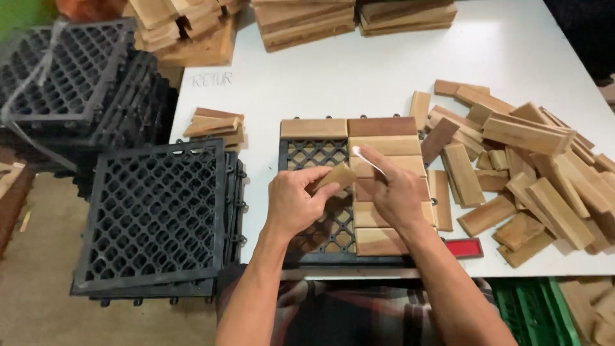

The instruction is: Sanding wooden slats and assembling them into a plastic interlocking grid to create floor tiles.

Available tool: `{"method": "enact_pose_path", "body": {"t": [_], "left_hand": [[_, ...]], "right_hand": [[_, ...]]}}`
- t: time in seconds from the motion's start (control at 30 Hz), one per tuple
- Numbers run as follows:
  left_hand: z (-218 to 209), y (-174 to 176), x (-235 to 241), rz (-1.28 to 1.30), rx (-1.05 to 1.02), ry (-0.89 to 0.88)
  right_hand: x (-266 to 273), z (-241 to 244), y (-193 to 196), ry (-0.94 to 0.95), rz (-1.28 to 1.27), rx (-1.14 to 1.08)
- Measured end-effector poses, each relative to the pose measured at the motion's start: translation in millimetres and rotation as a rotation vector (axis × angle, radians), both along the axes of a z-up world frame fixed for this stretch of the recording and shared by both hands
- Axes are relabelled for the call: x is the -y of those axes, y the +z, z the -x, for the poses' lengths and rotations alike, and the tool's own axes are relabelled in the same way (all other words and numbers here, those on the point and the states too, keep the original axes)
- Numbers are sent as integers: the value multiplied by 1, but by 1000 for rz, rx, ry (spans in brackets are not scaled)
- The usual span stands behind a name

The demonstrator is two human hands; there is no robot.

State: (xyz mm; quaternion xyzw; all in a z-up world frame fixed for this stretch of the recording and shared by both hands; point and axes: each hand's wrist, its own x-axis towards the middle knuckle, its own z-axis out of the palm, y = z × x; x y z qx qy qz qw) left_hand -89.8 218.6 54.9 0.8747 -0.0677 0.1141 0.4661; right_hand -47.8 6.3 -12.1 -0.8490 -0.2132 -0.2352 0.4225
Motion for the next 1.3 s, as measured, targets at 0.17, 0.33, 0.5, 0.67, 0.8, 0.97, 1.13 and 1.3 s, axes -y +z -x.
{"method": "enact_pose_path", "body": {"t": [0.17,0.33,0.5,0.67,0.8,0.97,1.13,1.3], "left_hand": [[-4,-11,1,-57,-30,6],[-1,3,-1,32,68,7],[-6,-21,6,230,48,-31],[6,-2,2,384,76,-110],[6,-11,-3,380,-43,-166],[-5,-30,9,548,12,-68],[-5,-40,29,719,99,138],[-8,-40,31,1019,25,378]], "right_hand": [[-30,13,5,100,-68,244],[-20,3,5,20,-46,230],[-14,2,-8,-22,22,-35],[39,21,38,-262,92,-185],[67,24,103,-607,725,-1099],[104,23,25,-350,879,-842],[0,61,29,-288,50,-230],[-49,65,28,-174,60,-208]]}}
